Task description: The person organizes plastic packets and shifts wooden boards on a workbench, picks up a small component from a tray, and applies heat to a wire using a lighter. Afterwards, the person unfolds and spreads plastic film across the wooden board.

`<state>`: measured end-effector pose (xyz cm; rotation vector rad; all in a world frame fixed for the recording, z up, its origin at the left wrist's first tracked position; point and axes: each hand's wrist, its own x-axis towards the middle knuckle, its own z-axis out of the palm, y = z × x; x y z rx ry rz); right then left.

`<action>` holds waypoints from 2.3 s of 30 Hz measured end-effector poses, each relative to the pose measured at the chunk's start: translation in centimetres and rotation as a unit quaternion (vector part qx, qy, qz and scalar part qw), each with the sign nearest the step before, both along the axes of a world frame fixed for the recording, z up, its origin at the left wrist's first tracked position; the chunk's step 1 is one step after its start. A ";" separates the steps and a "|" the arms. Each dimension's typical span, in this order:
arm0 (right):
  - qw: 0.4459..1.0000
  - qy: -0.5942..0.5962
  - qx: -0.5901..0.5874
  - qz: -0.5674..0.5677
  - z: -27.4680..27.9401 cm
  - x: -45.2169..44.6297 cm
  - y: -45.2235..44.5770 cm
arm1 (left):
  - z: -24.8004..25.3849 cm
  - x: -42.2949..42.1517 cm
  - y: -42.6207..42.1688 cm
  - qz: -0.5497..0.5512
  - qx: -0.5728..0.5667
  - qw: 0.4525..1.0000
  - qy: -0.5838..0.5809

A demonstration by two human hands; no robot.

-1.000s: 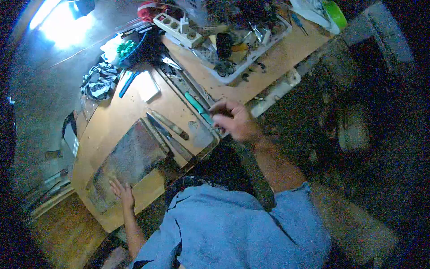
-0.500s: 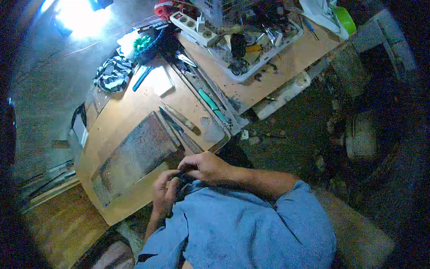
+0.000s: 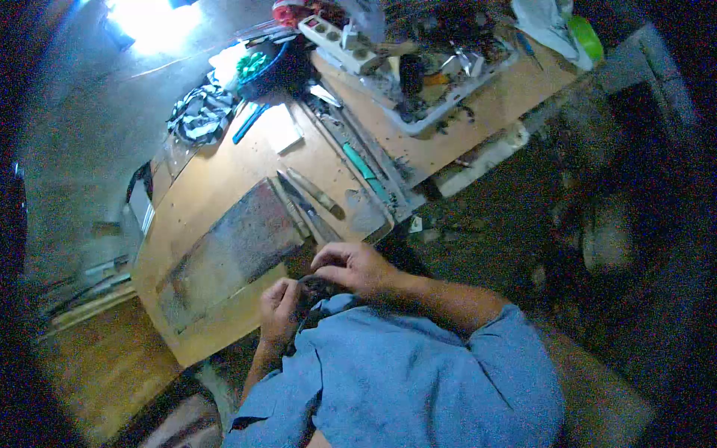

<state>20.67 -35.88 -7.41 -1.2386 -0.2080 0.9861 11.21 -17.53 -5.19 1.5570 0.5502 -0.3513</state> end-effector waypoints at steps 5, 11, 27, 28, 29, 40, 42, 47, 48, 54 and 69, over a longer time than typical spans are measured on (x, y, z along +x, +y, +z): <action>0.992 0.046 -0.062 -0.100 -0.1 0.9 -0.7 | -0.9 -0.2 0.5 0.068 -0.093 0.993 -0.024; 0.993 -0.048 -0.079 -0.074 -0.8 0.1 -1.0 | -0.8 0.1 0.4 0.031 -0.057 0.997 -0.037; 0.933 -0.262 -0.199 -0.148 -4.1 2.6 -6.0 | -0.2 3.1 -1.7 -0.087 0.061 0.991 0.083; 0.908 -0.282 -0.254 -0.180 -4.4 4.2 -7.5 | 0.0 3.5 -2.0 -0.054 0.081 0.992 0.079; 0.879 -0.299 -0.307 -0.211 -4.9 6.0 -9.3 | -0.1 3.8 -2.2 -0.021 0.102 0.992 0.077; 0.591 -0.488 -0.556 -0.322 -13.4 20.9 -22.0 | -1.4 6.0 -2.2 -0.096 0.115 0.983 0.108; 0.591 -0.500 -0.562 -0.293 -13.1 21.5 -21.6 | -1.5 5.9 -2.0 -0.089 0.108 0.985 0.104; 0.618 -0.480 -0.542 -0.306 -12.6 21.9 -20.7 | -1.4 5.9 -1.6 -0.082 0.108 0.985 0.105; 0.618 -0.481 -0.542 -0.306 -12.7 21.9 -20.9 | -1.4 5.8 -1.5 -0.080 0.109 0.985 0.108; 0.615 -0.491 -0.531 -0.316 -13.7 22.6 -21.2 | -1.1 5.8 -1.8 -0.078 0.098 0.987 0.105; 0.596 -0.461 -0.562 -0.341 -14.1 23.9 -20.7 | -1.2 4.0 -1.5 -0.062 0.108 0.987 0.102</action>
